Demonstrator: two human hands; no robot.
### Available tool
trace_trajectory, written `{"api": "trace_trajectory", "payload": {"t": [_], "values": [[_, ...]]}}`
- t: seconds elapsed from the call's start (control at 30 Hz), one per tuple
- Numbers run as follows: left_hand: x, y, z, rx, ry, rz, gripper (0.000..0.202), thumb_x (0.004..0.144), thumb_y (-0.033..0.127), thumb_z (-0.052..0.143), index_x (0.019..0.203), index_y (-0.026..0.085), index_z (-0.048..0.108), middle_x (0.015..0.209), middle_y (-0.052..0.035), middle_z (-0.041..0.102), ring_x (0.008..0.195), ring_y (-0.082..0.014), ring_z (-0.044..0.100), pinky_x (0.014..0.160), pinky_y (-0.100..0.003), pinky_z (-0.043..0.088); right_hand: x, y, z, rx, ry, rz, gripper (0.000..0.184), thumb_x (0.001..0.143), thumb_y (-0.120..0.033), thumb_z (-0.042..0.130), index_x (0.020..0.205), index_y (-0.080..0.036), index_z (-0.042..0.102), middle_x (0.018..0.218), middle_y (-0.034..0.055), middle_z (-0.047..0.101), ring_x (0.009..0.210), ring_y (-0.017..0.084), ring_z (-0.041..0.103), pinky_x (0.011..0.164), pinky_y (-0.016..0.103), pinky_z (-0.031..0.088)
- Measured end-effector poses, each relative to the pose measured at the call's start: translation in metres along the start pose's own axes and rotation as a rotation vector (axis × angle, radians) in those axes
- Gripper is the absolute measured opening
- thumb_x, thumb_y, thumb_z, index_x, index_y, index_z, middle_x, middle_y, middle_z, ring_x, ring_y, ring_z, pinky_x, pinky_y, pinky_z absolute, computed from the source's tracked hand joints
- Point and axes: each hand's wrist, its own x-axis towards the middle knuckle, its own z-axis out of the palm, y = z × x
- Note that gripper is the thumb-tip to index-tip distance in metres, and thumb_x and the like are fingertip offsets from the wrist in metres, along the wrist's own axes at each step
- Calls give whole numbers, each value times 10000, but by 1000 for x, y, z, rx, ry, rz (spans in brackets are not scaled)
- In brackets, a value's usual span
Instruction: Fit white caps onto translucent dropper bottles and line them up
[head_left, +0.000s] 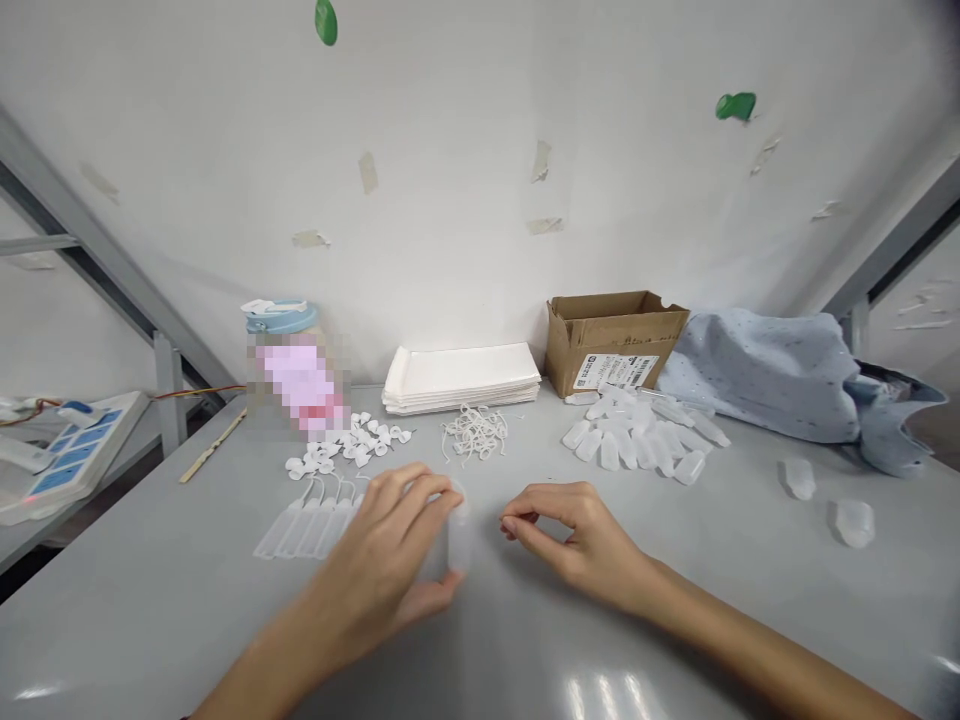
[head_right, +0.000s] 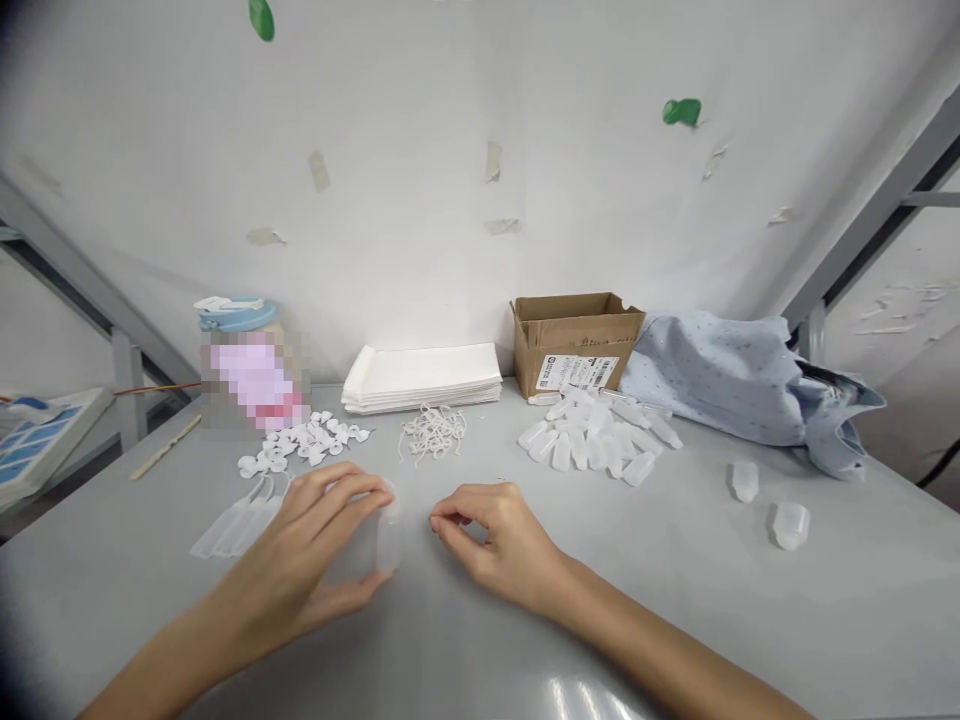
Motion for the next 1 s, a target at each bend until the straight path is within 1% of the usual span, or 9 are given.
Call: {"api": "trace_trajectory", "payload": {"t": [0.07, 0.2, 0.27, 0.37, 0.5, 0.57, 0.7, 0.8, 1.0], "values": [[-11, -16, -5, 27, -15, -59, 380, 756, 207, 624, 1123, 173, 533, 1076, -96, 611, 1060, -289, 483, 884, -419, 390, -1, 2, 1, -4, 1, -5, 186, 854, -188, 518, 793, -166, 692, 699, 47, 690, 617, 150, 618, 549, 250, 456], [-29, -49, -18, 27, -128, -169, 395, 764, 297, 636, 1141, 227, 544, 1120, -87, 580, 1086, -289, 455, 886, -425, 401, -3, 3, 3, -12, -14, -12, 188, 863, -196, 516, 801, -171, 691, 704, 47, 688, 620, 147, 614, 526, 241, 444], [-33, -61, -22, -1, -184, -213, 409, 764, 332, 646, 1153, 251, 551, 1135, -80, 563, 1094, -282, 443, 872, -405, 417, -4, 4, 4, -13, -33, -10, 185, 863, -197, 516, 805, -173, 690, 706, 48, 687, 619, 148, 612, 494, 232, 431], [-34, -73, -24, -71, -250, -225, 434, 733, 357, 674, 1146, 269, 576, 1106, -66, 560, 1072, -262, 451, 848, -361, 435, -4, 5, 5, -28, -55, -2, 184, 862, -195, 516, 803, -175, 689, 700, 46, 688, 617, 149, 611, 464, 222, 414], [-32, -82, -21, -140, -333, -255, 419, 717, 373, 673, 1117, 271, 606, 1065, -56, 560, 1036, -255, 464, 844, -351, 429, -4, 7, 5, -52, -61, 20, 188, 866, -198, 513, 800, -173, 687, 696, 40, 687, 630, 145, 613, 486, 216, 421], [-31, -84, -20, -157, -392, -300, 419, 706, 399, 671, 1102, 272, 616, 1075, -55, 552, 1037, -261, 457, 852, -359, 422, -3, 7, 5, -62, -64, 34, 191, 866, -192, 508, 802, -172, 686, 704, 38, 689, 640, 142, 613, 479, 207, 412], [-29, -84, -21, -194, -506, -375, 453, 708, 435, 652, 1130, 278, 600, 1117, -56, 529, 1079, -273, 422, 892, -372, 398, -3, 5, 5, -75, -68, 33, 195, 863, -162, 497, 819, -164, 688, 726, 35, 694, 651, 131, 612, 463, 189, 393], [-28, -84, -22, -216, -540, -392, 445, 719, 423, 638, 1137, 276, 593, 1127, -57, 519, 1103, -276, 402, 910, -376, 388, -3, 4, 5, -87, -72, 12, 193, 856, -148, 498, 817, -159, 686, 717, 31, 690, 635, 122, 607, 474, 186, 402], [-29, -86, -22, -217, -565, -398, 449, 710, 436, 651, 1128, 285, 594, 1132, -46, 519, 1105, -272, 408, 926, -375, 378, -2, 5, 4, -102, -54, -10, 192, 855, -140, 498, 814, -157, 684, 721, 31, 693, 629, 120, 612, 531, 197, 447]]}}
